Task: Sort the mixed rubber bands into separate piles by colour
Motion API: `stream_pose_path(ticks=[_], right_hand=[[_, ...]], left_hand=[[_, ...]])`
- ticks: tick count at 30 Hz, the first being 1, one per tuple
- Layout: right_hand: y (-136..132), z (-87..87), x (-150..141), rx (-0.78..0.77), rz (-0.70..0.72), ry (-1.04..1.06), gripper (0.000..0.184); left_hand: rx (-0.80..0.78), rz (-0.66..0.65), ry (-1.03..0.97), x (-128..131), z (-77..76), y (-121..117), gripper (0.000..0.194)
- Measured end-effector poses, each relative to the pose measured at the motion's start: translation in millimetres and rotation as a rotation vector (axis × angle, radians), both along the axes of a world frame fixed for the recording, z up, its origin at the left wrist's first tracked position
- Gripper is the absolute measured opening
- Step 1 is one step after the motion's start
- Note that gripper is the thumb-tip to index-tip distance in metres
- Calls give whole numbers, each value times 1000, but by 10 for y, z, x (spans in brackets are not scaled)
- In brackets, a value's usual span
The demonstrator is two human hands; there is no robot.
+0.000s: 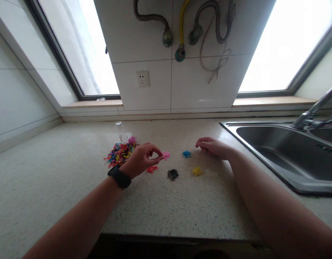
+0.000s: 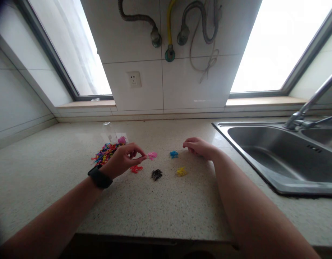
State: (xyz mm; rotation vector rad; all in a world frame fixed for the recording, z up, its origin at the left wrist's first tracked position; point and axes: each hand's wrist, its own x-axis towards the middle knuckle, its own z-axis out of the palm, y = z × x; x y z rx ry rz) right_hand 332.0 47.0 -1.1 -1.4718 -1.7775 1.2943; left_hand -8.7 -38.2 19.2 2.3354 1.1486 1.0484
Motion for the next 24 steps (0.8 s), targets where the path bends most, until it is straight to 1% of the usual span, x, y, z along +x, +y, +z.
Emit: stream_pose_path(ticks=[11, 16, 21, 24], right_hand=[[24, -16, -5, -10, -10, -6, 27], [25, -15, -9, 5, 7, -15, 26], [20, 2, -20, 0, 18, -24, 25], [24, 6, -26, 5, 14, -22, 25]], left_hand=[[77, 43, 131, -38, -44, 144, 15], [113, 89, 225, 2, -108, 242, 13], [106, 113, 292, 38, -180, 301, 14], [95, 92, 296, 43, -195, 314, 13]])
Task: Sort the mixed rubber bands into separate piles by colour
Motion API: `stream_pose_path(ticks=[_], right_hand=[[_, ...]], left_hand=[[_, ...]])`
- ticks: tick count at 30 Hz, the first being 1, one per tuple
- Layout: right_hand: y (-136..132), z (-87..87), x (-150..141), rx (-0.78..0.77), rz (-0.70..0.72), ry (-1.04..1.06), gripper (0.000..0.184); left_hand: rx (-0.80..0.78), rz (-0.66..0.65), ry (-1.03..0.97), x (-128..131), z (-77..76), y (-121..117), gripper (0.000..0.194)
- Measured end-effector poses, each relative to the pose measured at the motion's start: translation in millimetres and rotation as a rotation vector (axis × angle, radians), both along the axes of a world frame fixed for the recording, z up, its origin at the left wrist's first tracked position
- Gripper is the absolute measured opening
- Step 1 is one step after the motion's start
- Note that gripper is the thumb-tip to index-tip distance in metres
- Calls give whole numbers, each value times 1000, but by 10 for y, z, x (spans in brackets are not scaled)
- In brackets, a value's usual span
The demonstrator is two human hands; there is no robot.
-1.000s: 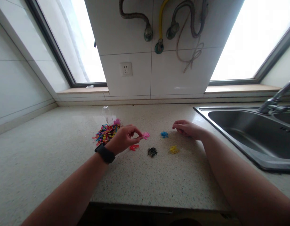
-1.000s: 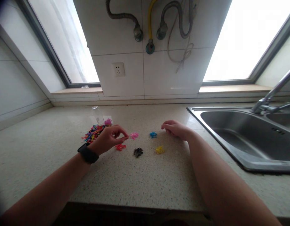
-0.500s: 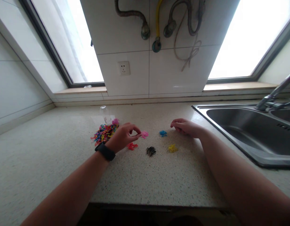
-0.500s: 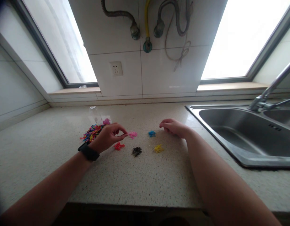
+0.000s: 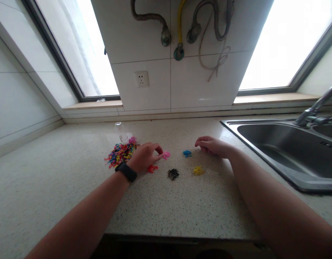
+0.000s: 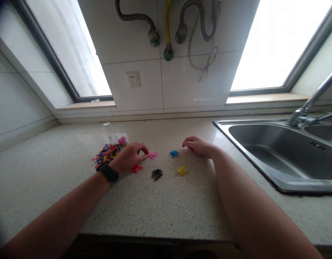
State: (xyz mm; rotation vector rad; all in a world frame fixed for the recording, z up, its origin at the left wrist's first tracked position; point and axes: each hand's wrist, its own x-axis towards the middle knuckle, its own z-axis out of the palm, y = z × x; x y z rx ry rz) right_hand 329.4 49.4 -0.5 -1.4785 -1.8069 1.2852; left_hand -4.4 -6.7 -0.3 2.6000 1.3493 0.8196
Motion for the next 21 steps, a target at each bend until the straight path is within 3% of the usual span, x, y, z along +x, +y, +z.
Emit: stream_pose_path(ticks=[13, 21], right_hand=[[19, -27, 6, 8, -2, -32, 28], [11, -25, 9, 16, 0, -15, 26]], left_hand=[[-210, -108, -90, 4, 45, -12, 22], [-192, -24, -205, -94, 57, 10, 43]])
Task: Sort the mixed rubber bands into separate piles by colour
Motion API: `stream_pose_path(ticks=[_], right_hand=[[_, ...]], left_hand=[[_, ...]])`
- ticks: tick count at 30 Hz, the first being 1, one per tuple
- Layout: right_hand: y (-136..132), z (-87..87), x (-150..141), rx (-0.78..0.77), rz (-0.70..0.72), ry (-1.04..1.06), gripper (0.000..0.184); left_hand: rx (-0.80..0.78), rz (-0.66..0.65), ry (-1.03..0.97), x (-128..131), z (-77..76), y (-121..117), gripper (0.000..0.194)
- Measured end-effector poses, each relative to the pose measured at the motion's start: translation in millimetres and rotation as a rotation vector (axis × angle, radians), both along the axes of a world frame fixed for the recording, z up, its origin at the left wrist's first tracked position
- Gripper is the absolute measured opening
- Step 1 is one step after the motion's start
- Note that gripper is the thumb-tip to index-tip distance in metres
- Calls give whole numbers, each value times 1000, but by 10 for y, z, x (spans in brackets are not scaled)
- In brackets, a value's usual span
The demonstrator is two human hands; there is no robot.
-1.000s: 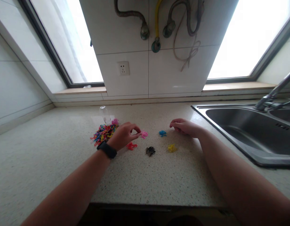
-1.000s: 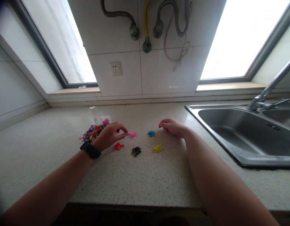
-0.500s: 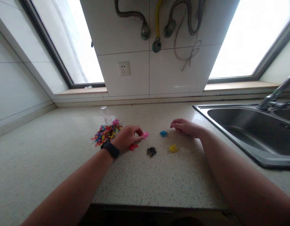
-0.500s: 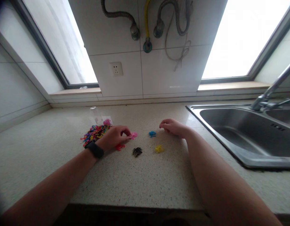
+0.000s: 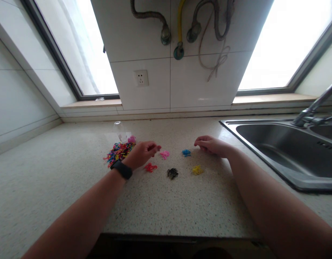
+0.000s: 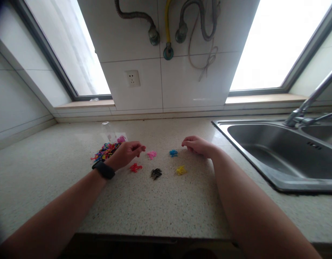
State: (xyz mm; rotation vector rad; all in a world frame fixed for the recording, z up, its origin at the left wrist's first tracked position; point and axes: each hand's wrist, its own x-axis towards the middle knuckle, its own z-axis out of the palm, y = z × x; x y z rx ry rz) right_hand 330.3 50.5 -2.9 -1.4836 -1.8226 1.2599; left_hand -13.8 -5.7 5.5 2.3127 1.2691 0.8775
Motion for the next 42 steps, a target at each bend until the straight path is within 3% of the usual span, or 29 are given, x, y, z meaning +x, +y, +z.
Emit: stream_pose_path(ticks=[9, 18, 22, 27, 32, 38, 42], right_hand=[[-27, 14, -3, -1, -24, -3, 28], [-78, 15, -48, 67, -12, -74, 28], [-154, 102, -196, 167, -3, -8, 25], [-360, 346, -716, 474, 105, -19, 25], [-534, 515, -1419, 649, 317, -264, 24], [-494, 395, -2166, 694, 394, -580, 28], [-431, 245, -2473, 672, 443, -664, 35]], left_hand=[[-14, 101, -89, -369, -50, 29, 51], [142, 437, -132, -699, 65, 67, 47], [211, 547, -160, -875, 54, 119, 49], [208, 623, -229, -966, 34, 159, 47], [203, 665, -264, -1009, 50, 159, 47], [179, 656, -272, -1025, 33, 186, 47], [171, 642, -288, -1005, 20, 190, 47]])
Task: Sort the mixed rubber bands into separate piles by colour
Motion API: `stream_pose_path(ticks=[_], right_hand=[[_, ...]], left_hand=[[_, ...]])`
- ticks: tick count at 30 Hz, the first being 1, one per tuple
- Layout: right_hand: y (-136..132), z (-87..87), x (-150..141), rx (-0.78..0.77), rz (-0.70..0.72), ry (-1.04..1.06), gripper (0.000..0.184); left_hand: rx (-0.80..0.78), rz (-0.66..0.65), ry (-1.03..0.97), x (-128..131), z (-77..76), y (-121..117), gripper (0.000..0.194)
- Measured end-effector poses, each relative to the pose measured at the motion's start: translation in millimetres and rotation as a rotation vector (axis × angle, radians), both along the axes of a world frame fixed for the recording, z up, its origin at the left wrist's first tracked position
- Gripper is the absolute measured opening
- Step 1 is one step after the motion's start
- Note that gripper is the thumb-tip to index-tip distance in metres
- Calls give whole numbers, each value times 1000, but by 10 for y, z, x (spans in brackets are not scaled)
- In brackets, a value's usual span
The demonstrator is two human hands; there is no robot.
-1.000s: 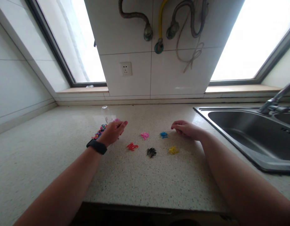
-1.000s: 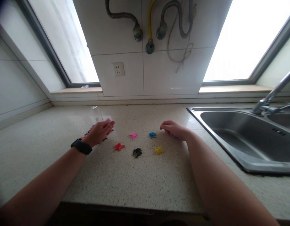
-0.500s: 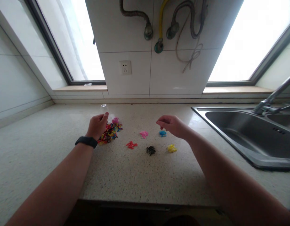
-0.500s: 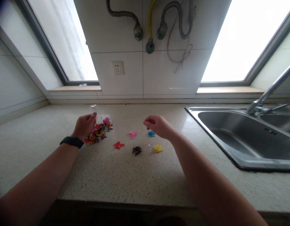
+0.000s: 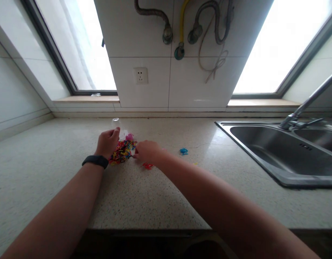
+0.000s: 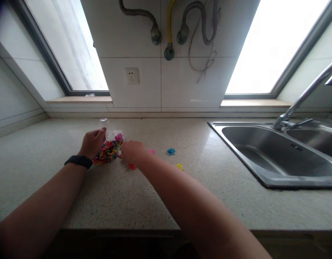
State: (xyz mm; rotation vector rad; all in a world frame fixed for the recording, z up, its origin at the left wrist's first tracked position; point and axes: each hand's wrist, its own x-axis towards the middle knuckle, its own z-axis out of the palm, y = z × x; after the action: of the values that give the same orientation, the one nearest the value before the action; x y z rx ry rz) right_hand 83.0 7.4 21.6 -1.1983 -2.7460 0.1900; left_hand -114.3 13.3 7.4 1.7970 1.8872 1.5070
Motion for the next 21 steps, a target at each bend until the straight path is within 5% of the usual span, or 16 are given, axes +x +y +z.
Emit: stream_pose_path(ticks=[11, 21], right_hand=[[8, -37, -67, 28, 7, -1, 30], [91, 171, 779, -103, -48, 385, 17]], left_hand=[[-18, -7, -54, 34, 25, 6, 49], [1, -48, 12, 55, -37, 30, 48]])
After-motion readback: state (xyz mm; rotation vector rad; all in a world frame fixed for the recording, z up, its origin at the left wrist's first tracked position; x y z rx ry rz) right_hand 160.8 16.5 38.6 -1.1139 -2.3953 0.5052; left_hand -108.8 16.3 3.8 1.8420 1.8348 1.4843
